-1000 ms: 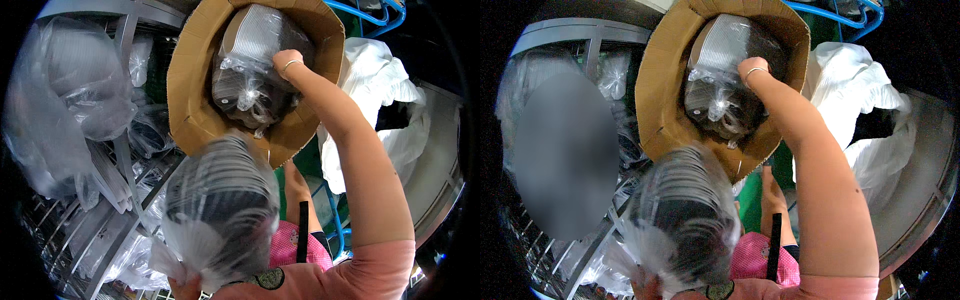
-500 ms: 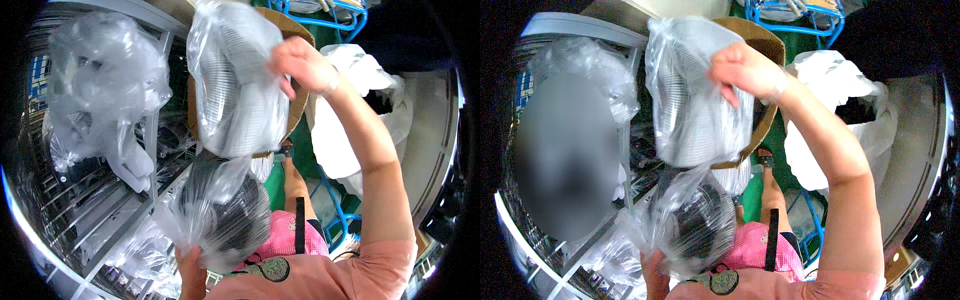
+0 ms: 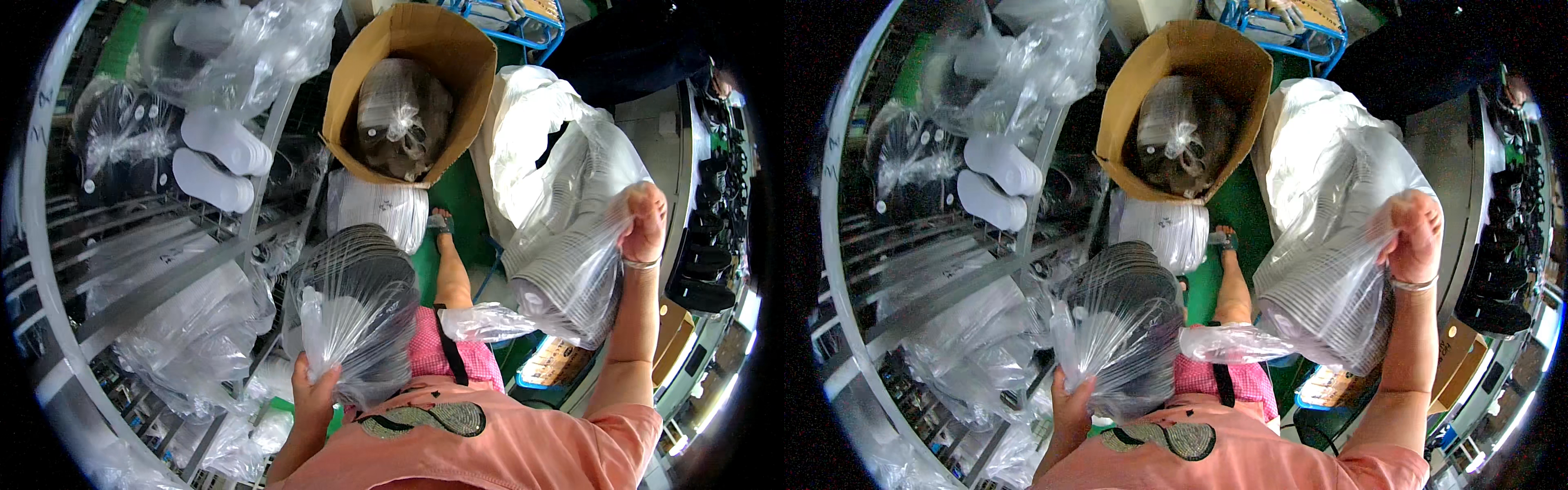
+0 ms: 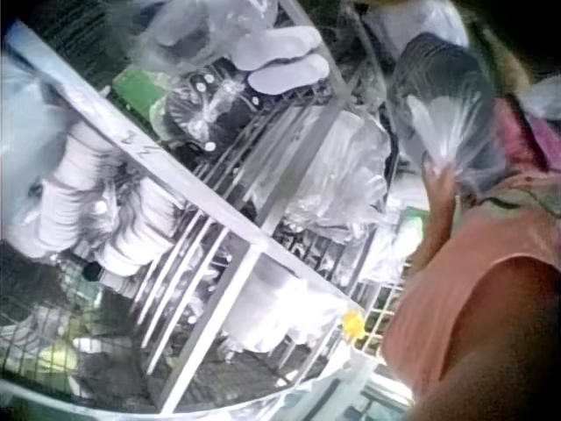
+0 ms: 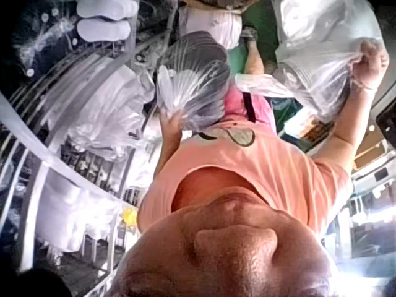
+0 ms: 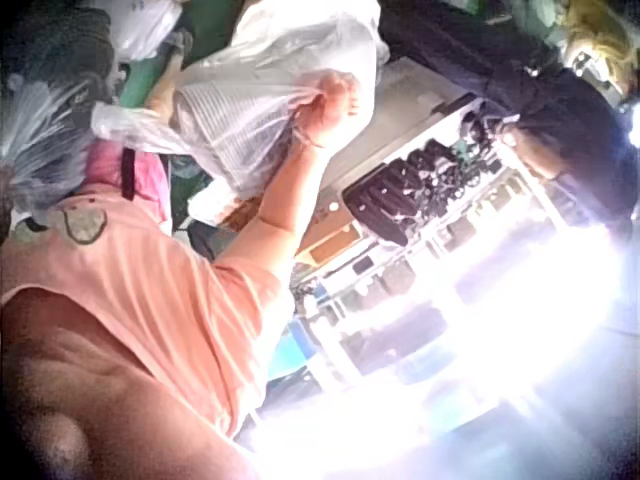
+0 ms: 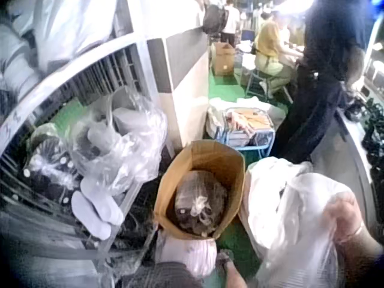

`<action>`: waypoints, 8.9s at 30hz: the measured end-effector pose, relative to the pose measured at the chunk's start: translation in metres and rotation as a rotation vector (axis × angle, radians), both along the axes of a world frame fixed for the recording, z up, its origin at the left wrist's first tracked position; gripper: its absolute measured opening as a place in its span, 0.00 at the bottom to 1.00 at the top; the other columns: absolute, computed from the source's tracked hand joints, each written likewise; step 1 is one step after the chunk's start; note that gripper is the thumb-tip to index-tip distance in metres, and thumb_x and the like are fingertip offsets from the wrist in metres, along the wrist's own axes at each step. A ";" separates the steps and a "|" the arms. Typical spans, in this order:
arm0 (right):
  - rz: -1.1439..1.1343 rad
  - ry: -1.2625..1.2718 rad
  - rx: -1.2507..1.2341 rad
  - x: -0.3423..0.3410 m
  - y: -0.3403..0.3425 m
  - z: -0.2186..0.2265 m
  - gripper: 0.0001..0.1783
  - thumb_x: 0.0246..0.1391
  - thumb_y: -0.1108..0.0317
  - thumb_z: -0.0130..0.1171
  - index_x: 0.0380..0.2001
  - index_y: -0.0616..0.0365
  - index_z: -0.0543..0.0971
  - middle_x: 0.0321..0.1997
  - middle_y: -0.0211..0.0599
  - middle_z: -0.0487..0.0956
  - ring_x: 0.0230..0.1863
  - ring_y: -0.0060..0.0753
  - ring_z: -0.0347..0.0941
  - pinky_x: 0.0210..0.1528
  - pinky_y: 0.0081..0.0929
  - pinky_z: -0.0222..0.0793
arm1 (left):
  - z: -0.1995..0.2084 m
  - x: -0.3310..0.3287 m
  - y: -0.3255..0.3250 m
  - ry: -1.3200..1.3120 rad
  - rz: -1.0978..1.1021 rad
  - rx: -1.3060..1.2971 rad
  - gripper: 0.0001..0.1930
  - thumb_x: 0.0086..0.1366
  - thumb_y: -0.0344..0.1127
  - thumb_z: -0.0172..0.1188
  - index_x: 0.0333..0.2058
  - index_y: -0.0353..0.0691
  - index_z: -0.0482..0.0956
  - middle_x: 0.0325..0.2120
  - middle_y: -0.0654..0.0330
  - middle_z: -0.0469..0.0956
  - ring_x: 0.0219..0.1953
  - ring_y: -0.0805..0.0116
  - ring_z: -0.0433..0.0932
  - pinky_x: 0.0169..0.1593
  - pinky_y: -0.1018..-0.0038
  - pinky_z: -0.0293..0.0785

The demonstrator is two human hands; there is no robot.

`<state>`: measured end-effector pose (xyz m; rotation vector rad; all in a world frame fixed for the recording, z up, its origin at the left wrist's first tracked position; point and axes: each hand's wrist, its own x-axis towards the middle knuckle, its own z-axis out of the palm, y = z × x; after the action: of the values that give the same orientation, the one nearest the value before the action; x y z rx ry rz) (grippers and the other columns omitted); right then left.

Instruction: The person picks up shoe insoles, inserts them into black shoes on a workbench, and checks the fit. The person also handles plastic bags containing additional shoe components from a large cardboard box and places finished shoes onto a conveyor belt.

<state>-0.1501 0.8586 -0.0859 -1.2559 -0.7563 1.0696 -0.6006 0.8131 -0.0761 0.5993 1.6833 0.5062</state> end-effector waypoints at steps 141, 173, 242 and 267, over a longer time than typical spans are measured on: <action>-1.855 -0.208 -1.042 -0.585 -0.704 -0.062 0.29 0.37 0.64 0.56 0.46 0.61 0.62 0.36 0.45 0.73 0.39 0.43 0.69 0.42 0.33 0.57 | -0.073 0.035 -0.621 -0.669 -3.313 -0.067 0.09 0.51 0.29 0.51 0.33 0.38 0.72 0.18 0.51 0.73 0.23 0.61 0.75 0.29 0.72 0.68; -2.957 0.751 -0.564 -0.680 -0.773 -0.487 0.19 0.37 0.87 0.35 0.34 0.61 0.69 0.33 0.38 0.70 0.38 0.32 0.67 0.46 0.23 0.60 | -0.490 -0.052 -0.729 -0.105 -3.543 -0.132 0.18 0.53 0.28 0.47 0.46 0.42 0.70 0.42 0.49 0.71 0.47 0.57 0.70 0.51 0.73 0.62; -2.185 0.330 0.524 -0.517 -0.739 0.025 0.57 0.17 0.61 0.71 0.56 0.62 0.54 0.55 0.41 0.62 0.56 0.41 0.58 0.58 0.37 0.51 | 0.049 0.208 -0.631 -0.397 -2.663 -1.282 0.31 0.42 0.22 0.61 0.48 0.34 0.62 0.38 0.60 0.71 0.41 0.69 0.70 0.45 0.73 0.67; -1.742 -0.045 -1.344 -0.222 -0.787 0.069 0.22 0.46 0.64 0.55 0.44 0.64 0.67 0.39 0.44 0.68 0.34 0.34 0.67 0.36 0.26 0.64 | 0.050 0.470 -0.571 -1.109 -2.544 0.562 0.18 0.52 0.32 0.57 0.43 0.38 0.69 0.37 0.57 0.71 0.40 0.62 0.70 0.46 0.72 0.65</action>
<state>-0.3718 0.0712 -0.0170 -2.1792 1.2655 -0.1464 -0.1305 0.2418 -0.0257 1.7222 -0.9412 -0.6136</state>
